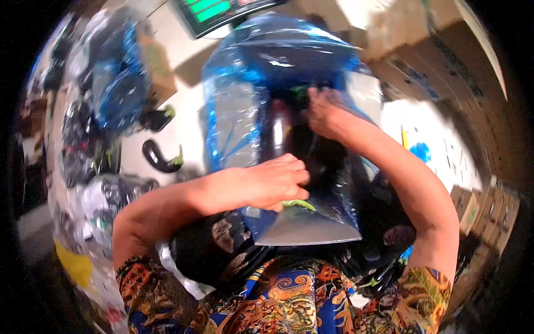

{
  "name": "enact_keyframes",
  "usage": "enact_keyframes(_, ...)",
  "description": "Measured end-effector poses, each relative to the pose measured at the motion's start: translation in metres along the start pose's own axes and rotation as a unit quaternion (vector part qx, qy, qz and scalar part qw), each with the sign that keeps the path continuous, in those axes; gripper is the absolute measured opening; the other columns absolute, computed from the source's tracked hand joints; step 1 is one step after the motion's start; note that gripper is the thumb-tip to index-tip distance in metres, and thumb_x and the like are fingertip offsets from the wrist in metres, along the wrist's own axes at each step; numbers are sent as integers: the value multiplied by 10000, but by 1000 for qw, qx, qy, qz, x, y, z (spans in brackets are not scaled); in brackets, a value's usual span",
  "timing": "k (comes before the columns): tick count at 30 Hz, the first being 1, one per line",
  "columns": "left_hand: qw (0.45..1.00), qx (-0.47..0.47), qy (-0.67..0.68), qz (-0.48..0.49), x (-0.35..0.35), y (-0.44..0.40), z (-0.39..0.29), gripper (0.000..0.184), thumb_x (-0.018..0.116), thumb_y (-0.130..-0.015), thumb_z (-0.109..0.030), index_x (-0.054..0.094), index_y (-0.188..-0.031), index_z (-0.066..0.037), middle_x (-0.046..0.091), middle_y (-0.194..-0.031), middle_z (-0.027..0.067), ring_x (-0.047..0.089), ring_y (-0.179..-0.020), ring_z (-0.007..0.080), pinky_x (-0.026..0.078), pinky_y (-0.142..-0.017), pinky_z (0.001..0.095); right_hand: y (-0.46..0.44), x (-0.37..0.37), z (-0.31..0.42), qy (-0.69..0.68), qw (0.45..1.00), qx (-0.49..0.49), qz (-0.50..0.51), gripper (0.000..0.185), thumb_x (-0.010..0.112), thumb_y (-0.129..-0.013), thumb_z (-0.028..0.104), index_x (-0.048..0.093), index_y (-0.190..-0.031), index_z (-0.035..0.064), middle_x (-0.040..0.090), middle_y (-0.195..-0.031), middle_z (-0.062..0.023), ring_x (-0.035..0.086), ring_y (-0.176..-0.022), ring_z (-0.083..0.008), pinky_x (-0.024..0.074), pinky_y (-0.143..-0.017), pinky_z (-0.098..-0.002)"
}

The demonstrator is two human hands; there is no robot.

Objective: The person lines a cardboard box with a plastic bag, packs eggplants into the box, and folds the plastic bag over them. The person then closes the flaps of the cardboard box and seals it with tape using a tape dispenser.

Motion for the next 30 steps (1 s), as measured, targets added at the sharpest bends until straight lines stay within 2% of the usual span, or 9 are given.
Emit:
enact_keyframes(3, 948, 32, 153, -279, -68, 48, 0, 544, 744, -772, -205, 587, -1279, -81, 613, -1172, 163, 534, -1166, 268, 417, -1008, 407, -1, -24, -4, -112, 985, 117, 58, 570, 622, -911, 304, 435, -1359, 6, 569, -1217, -272, 557, -1126, -439, 455, -944, -491)
enact_keyframes(4, 912, -107, 200, -341, -90, 87, 14, 513, 723, -796, -183, 586, -1276, -68, 614, -1196, 163, 571, -1123, 241, 453, -980, 382, 2, -37, 1, -129, 990, 23, -49, 473, 645, -890, 235, 497, -1268, -7, 597, -1081, -245, 586, -1018, -431, 486, -884, -450)
enact_keyframes(7, 635, -346, 344, -599, -74, 240, 43, 418, 648, -892, -179, 575, -1272, -22, 620, -1243, 150, 641, -1019, 191, 519, -906, 325, 14, -78, -20, -136, 979, -78, -133, 289, 664, -889, 120, 597, -1129, -26, 655, -1032, -204, 636, -910, -334, 516, -835, -385)
enact_keyframes(11, 581, -529, 247, -568, 137, 286, 66, 343, 567, -962, -250, 628, -1142, 36, 681, -1103, 147, 635, -1016, 193, 490, -908, 333, 25, -93, -106, -376, 879, 56, -286, 271, 637, -955, 204, 645, -1167, 35, 672, -1024, -61, 570, -859, -118, 479, -770, -315)
enact_keyframes(15, 506, -549, 370, -553, 247, 239, 65, 378, 573, -910, -336, 668, -1070, -8, 702, -1007, 163, 664, -937, 224, 499, -820, 352, 17, -90, -134, -297, 915, 217, -166, 580, 589, -932, 508, 592, -1302, 62, 616, -1187, -108, 559, -1096, -201, 398, -983, -316)
enact_keyframes(16, 418, -577, 425, -558, 228, 237, 51, 410, 557, -879, -370, 680, -994, 3, 695, -922, 205, 672, -863, 324, 507, -787, 385, 16, -82, -139, -341, 902, 217, -149, 609, 589, -926, 518, 571, -1324, 57, 582, -1238, -125, 531, -1148, -217, 376, -1014, -335)
enact_keyframes(20, 451, -648, 341, -510, 265, 242, 60, 311, 579, -922, -313, 665, -971, -19, 638, -743, 51, 608, -656, 144, 470, -611, 308, -3, -22, -210, -518, 823, 214, -88, 735, 588, -902, 555, 486, -1413, 38, 443, -1442, -193, 418, -1357, -281, 287, -1137, -414)
enact_keyframes(28, 459, -602, 287, -587, 258, 244, 47, 266, 641, -914, -274, 651, -988, -18, 655, -812, 95, 619, -724, 163, 493, -669, 317, -2, -30, -181, -369, 911, 181, -17, 628, 652, -910, 446, 505, -1394, 73, 567, -1364, -120, 460, -1318, -236, 288, -1131, -404)
enact_keyframes(30, 396, -604, 374, -583, 269, 244, 58, 307, 650, -904, -301, 658, -975, -3, 666, -818, 109, 633, -737, 182, 499, -688, 322, 0, -28, -177, -353, 920, 169, -34, 627, 663, -907, 428, 495, -1400, 80, 566, -1363, -122, 466, -1311, -241, 304, -1121, -391)
Point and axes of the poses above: each hand's wrist, its own y-axis away from the middle knuckle, its own x-axis out of the palm, z = x × y, the point moved 7 cm from there along -y, towards the middle knuckle
